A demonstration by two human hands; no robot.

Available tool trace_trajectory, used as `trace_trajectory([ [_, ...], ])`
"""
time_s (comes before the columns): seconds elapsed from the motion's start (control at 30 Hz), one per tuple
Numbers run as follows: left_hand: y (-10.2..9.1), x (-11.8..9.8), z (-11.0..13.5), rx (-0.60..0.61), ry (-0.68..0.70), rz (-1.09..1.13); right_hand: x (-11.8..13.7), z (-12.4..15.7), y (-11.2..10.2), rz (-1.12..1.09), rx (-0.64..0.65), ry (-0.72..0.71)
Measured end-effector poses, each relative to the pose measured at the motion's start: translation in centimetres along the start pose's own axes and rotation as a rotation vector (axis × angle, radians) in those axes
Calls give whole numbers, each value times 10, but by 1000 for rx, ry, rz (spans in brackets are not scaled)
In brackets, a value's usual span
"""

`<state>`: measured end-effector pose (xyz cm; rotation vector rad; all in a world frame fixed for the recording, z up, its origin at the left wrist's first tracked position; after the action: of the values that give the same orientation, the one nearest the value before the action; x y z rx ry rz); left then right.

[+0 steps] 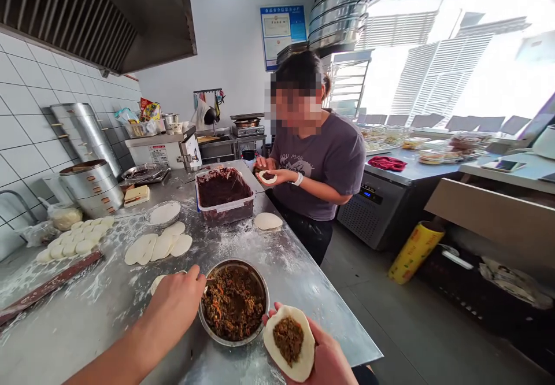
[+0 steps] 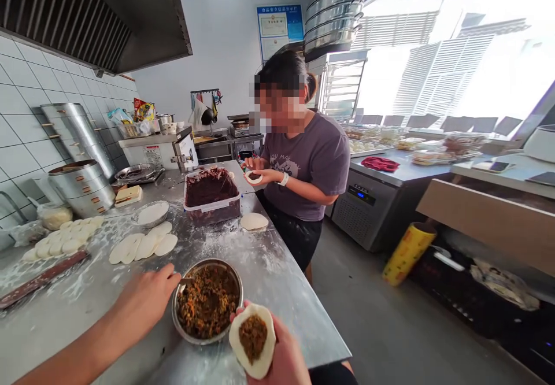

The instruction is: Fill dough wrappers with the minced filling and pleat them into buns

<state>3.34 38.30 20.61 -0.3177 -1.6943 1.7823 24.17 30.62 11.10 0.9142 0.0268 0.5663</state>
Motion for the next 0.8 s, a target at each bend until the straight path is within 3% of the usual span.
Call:
trace_trajectory([
  [0.2,-2,-13,-7,40,125,65,-18,-13,-10,15,24,79],
  [0.5,-4,-22,-10,19,187,300,-24,-17,-11,-41,12,81],
  [0.8,10,-3,-26,116,166,658,-18,-14,-19,-95,-24,76],
])
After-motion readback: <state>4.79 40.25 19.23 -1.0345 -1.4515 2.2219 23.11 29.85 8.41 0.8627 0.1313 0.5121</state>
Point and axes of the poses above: each hand's wrist, its own z-axis away from the middle knuckle, its own y-axis out of the palm, x = y × z, the point moved 10 cm from there along -z, towards the middle knuckle, and after that the axes turned 14 degrees about y, right-handed, at the moved point
